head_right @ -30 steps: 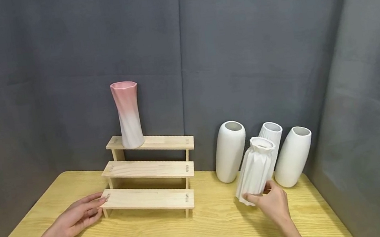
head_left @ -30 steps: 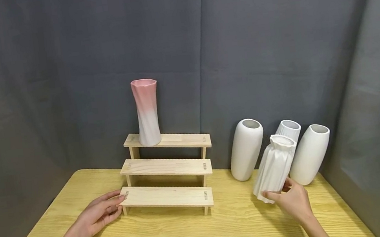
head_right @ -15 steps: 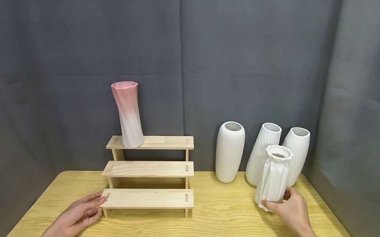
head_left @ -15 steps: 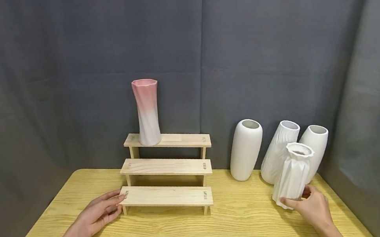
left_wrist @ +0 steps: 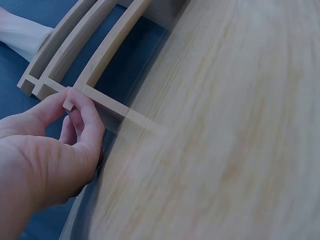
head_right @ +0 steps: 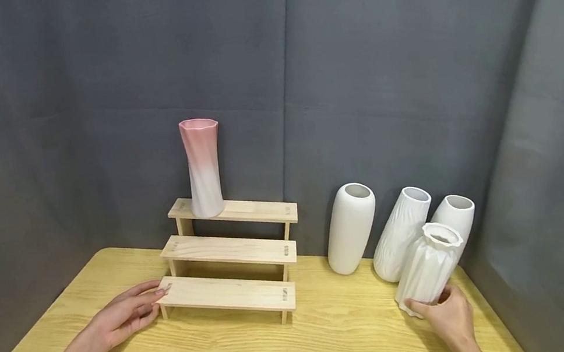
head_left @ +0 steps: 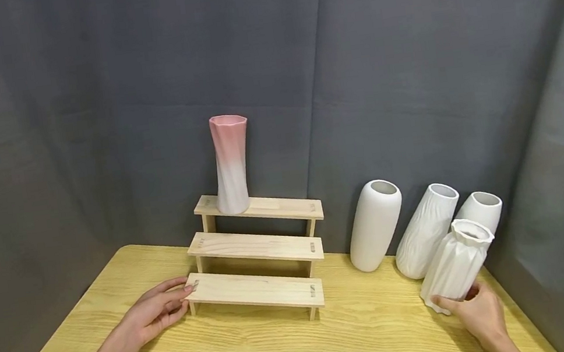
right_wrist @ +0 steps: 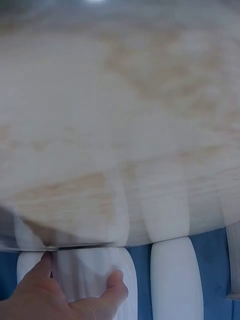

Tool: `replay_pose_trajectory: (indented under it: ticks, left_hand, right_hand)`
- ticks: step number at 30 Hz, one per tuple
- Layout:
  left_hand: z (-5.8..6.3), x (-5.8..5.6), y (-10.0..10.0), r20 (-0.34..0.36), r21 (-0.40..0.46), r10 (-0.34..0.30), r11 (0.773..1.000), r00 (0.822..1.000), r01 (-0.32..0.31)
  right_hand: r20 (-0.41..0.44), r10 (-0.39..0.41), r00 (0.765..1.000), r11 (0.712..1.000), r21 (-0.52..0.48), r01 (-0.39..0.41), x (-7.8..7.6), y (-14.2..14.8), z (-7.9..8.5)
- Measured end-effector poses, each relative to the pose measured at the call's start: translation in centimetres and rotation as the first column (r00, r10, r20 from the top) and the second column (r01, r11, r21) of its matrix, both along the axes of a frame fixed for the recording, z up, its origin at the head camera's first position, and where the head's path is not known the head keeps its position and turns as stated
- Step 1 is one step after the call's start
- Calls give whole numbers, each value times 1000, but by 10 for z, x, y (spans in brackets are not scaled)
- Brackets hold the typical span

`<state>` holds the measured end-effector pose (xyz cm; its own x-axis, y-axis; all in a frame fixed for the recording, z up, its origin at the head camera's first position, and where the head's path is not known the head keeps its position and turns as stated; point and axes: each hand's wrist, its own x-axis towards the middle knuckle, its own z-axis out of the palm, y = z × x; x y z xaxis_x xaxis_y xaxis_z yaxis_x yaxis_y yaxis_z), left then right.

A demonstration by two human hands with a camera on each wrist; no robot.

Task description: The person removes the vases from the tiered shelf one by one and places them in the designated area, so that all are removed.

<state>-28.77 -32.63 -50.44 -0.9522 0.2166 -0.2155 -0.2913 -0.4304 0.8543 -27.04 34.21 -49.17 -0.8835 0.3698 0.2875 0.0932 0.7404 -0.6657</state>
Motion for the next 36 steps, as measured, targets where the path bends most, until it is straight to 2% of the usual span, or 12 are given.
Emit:
replay_pose_trajectory:
  ticks: [5,9,16,20,26,32,36]
  left_hand:
    - [6,-1,1,-13,-17,6,1000,1000,-6]
    - [9,0,2,-13,-19,23,1000,1000,-24]
    - [9,2,0,-3,-10,39,999,999,-39]
    - [9,1,0,-1,-14,37,999,999,-37]
    - [7,-1,2,-11,-32,25,999,1000,-25]
    - [4,1,3,-9,-40,27,999,1000,-27]
    - [4,3,4,0,-22,29,999,1000,-29]
  right_hand:
    - [-3,-15,1000,1000,27,16,3,2,0]
    - [-13,8,1000,999,53,-7,1,2,1]
    - [80,110,991,994,-25,-108,2,-3,3]
    - [109,137,984,990,-51,-132,5,-8,7]
    - [116,83,990,986,-153,-64,17,-10,17]
    - [99,4,995,981,-195,15,31,-12,29]
    - [76,-2,997,943,-332,27,40,-17,37]
